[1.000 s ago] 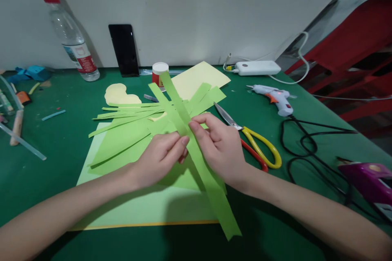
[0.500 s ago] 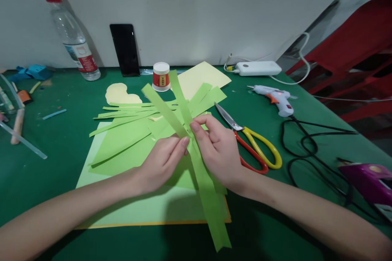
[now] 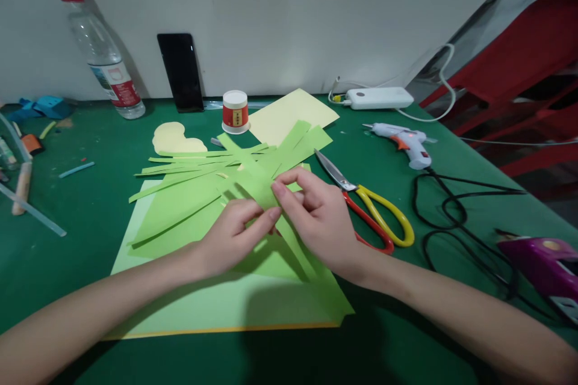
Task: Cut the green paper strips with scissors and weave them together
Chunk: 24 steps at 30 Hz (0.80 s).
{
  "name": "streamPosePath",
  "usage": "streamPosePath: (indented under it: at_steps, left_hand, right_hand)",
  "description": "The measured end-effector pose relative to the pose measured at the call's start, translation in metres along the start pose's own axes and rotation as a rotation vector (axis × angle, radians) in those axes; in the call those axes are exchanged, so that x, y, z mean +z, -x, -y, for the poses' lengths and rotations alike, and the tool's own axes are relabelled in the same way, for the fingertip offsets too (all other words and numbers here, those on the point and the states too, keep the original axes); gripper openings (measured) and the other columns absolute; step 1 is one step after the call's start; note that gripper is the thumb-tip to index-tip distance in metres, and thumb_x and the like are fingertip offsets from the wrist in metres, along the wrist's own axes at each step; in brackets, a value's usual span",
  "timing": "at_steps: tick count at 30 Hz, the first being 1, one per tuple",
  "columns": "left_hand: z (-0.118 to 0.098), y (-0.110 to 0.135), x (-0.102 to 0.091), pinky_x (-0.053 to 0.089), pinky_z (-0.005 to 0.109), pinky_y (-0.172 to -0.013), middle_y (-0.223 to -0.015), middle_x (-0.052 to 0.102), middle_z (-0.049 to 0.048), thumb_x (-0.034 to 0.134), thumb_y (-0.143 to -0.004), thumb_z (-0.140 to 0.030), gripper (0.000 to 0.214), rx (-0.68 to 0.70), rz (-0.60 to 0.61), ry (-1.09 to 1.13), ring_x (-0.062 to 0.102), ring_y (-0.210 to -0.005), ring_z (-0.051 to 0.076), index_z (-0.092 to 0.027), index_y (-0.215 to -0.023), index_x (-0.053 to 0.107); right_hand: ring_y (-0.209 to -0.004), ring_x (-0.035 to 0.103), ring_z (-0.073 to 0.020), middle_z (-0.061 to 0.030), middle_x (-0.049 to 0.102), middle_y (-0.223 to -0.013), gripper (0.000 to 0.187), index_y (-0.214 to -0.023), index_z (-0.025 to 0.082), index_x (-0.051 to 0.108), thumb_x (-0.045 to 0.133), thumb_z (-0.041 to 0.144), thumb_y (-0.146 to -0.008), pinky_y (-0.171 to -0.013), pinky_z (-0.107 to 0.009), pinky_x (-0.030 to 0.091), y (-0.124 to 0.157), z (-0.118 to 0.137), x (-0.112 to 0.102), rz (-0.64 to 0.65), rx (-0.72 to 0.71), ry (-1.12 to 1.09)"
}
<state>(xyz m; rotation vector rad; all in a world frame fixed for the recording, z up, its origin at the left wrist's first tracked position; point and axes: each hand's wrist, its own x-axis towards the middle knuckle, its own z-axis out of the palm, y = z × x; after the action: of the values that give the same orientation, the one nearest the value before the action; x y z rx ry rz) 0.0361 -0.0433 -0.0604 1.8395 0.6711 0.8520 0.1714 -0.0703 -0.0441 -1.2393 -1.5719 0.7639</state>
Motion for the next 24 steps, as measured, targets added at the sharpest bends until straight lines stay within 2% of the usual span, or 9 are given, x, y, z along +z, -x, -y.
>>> streamPosePath:
  at_steps: [5, 11, 17, 24]
  left_hand:
    - [-0.0040, 0.0002, -0.0017, 0.039, 0.021, -0.050, -0.046, 0.050, -0.0030, 0.042, -0.087, -0.024, 0.036, -0.045, 0.052, -0.005, 0.048, -0.046, 0.009, -0.016, -0.053, 0.050]
    - [-0.0072, -0.0010, -0.0045, 0.041, 0.022, -0.053, -0.048, 0.049, -0.0034, 0.043, -0.086, -0.023, 0.034, -0.099, 0.066, 0.077, 0.049, -0.049, 0.009, -0.017, -0.052, 0.046]
    - [-0.0102, 0.0008, -0.0032, 0.037, 0.021, -0.054, -0.049, 0.042, -0.0056, 0.042, -0.087, -0.021, 0.034, -0.067, 0.033, 0.017, 0.044, -0.050, 0.008, -0.016, -0.054, 0.045]
    - [-0.0053, -0.0011, -0.0065, 0.036, 0.023, -0.055, -0.049, 0.043, -0.0047, 0.039, -0.088, -0.022, 0.034, -0.059, 0.076, 0.036, 0.044, -0.050, 0.009, -0.016, -0.055, 0.048]
  right_hand:
    - [-0.033, 0.032, -0.0060, 0.0092, 0.037, -0.039, 0.013, -0.071, 0.020, 0.043, 0.044, 0.022, -0.084, -0.034, -0.019, 0.024, -0.0010, -0.0026, -0.0029, 0.047, -0.064, -0.001]
    - [-0.032, 0.023, -0.0049, 0.0104, 0.027, -0.040, 0.013, -0.071, 0.021, 0.042, 0.043, 0.020, -0.084, -0.033, -0.020, 0.016, -0.0001, -0.0039, -0.0048, 0.039, -0.130, 0.018]
    - [-0.033, 0.020, -0.0052, 0.0108, 0.024, -0.041, 0.012, -0.074, 0.022, 0.040, 0.042, 0.019, -0.085, -0.032, -0.021, 0.012, 0.0059, -0.0035, 0.0008, -0.043, -0.090, 0.003]
    - [-0.035, 0.024, -0.0056, 0.0094, 0.028, -0.043, 0.014, -0.071, 0.021, 0.041, 0.043, 0.023, -0.085, -0.032, -0.021, 0.015, 0.0007, -0.0031, -0.0024, 0.031, -0.020, -0.094]
